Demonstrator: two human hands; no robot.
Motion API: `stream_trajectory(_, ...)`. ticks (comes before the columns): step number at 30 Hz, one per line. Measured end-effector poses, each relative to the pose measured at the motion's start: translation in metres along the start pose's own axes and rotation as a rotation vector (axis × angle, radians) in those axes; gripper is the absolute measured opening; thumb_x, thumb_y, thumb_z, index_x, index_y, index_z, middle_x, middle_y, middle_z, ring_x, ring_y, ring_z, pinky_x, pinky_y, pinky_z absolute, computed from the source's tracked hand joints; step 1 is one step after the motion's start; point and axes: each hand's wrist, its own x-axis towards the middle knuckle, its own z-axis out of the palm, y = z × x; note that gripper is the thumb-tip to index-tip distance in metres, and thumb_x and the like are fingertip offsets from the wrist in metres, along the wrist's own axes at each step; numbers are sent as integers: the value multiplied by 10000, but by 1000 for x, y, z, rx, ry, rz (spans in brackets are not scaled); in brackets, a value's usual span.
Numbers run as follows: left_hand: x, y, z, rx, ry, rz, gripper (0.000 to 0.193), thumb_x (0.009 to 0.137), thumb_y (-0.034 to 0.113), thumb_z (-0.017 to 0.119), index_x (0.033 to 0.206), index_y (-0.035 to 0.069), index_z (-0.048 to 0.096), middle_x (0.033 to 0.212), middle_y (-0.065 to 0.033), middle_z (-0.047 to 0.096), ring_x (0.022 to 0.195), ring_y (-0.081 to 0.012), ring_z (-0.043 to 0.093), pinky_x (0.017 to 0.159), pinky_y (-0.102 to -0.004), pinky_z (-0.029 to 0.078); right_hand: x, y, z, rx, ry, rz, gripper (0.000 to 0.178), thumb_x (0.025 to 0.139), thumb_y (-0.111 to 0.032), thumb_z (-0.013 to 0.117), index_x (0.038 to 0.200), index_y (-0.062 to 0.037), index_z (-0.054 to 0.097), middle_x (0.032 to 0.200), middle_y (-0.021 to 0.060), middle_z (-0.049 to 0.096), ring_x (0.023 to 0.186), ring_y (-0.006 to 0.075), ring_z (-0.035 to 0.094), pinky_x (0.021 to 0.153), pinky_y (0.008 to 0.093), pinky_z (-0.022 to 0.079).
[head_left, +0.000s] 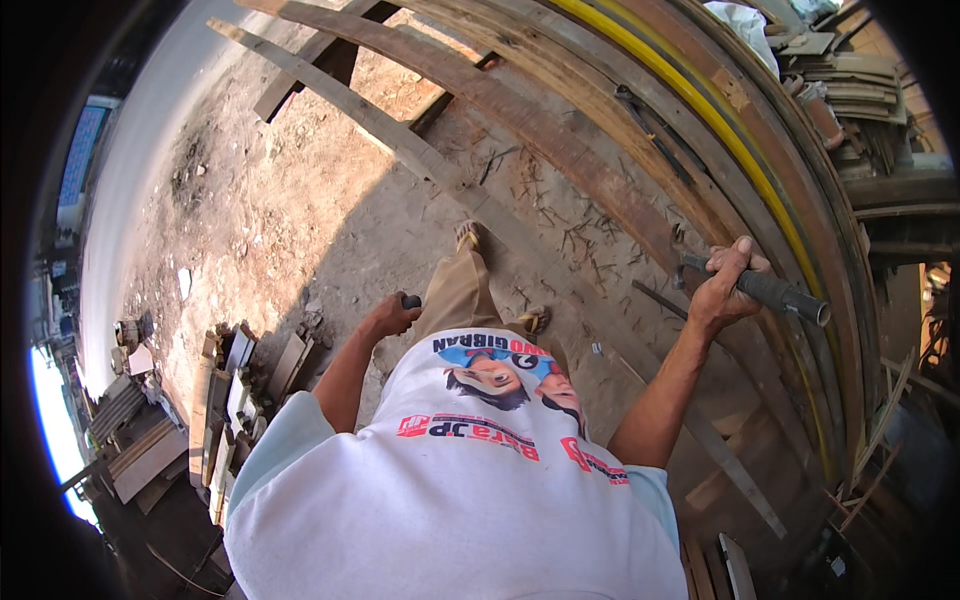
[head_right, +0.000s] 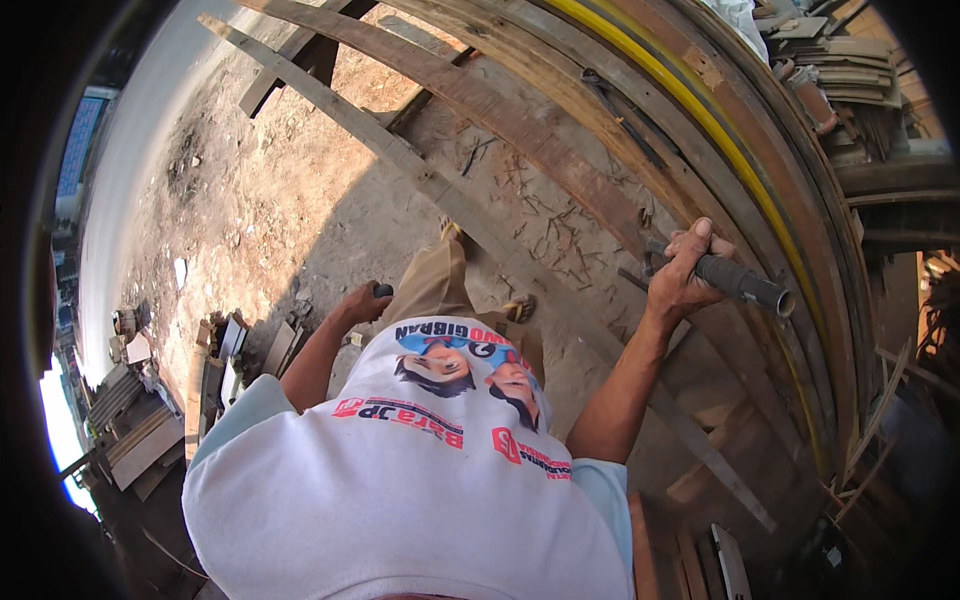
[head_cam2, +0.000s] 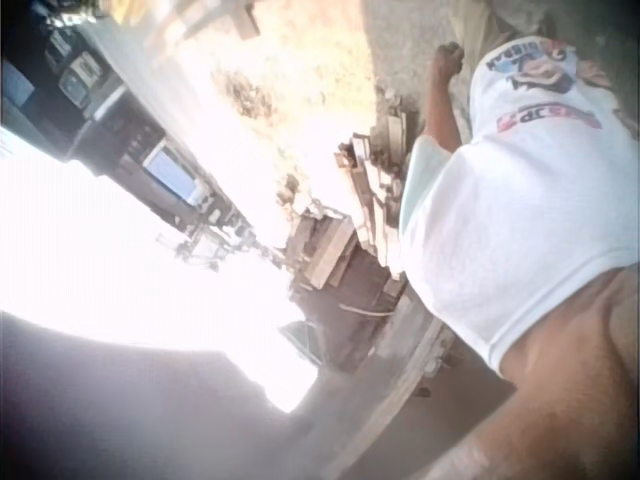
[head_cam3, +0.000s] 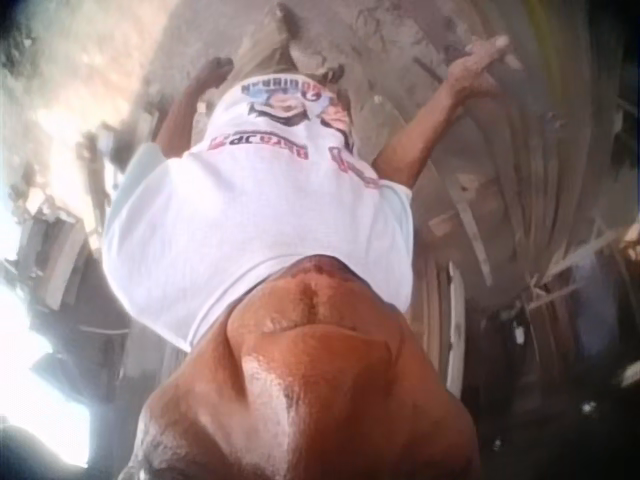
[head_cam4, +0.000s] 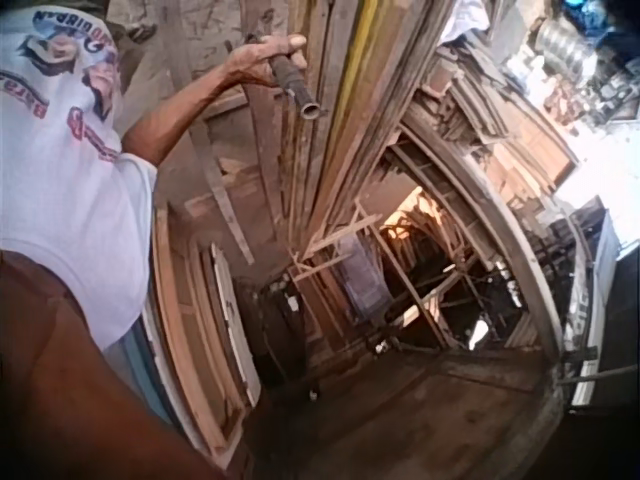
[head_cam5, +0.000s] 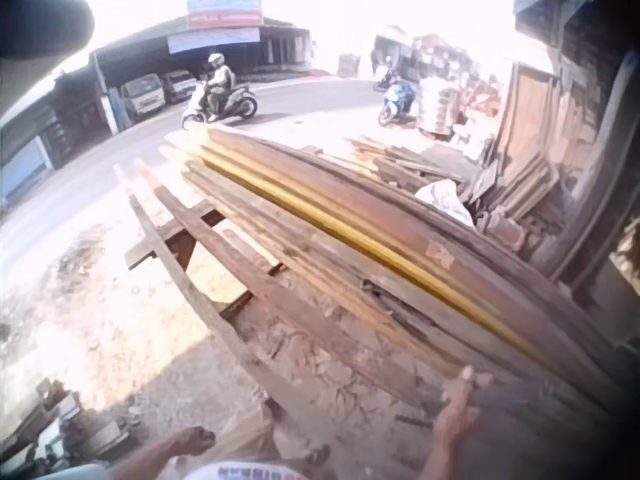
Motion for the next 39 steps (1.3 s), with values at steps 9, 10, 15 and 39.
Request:
stream_trajectory(9,-8,137,-132,73,-242,297,568,859,479,748,1128,-2,613,862,-105,658,702,-179,634,626,-350,514,14,8,61,-163,-12,87,287,1034,-190,639,827,-25,530,671,52,547,612,124,527,637,360,519)
stream_trajectory(10,-11,153,-147,36,-252,348,557,862,464,742,1135,-4,613,871,-109,656,709,-181,631,630,-350,512,15,11,71,-215,-7,115,295,1035,-190,639,817,-28,523,660,49,546,595,126,530,619,346,523)
stream_trajectory(15,12,219,-208,34,-88,641,472,886,317,731,1202,-9,601,894,-134,658,798,-227,658,715,-378,526,17,-4,104,-237,-2,144,312,1034,-215,644,816,-32,516,656,58,560,603,133,550,612,326,525)
stream_trajectory(39,132,312,-208,-294,-257,478,511,969,477,688,1054,-27,682,846,-84,671,800,-160,698,649,-331,529,-64,-65,69,-167,395,291,234,1061,-142,553,855,-60,478,674,15,449,614,130,443,692,347,487)
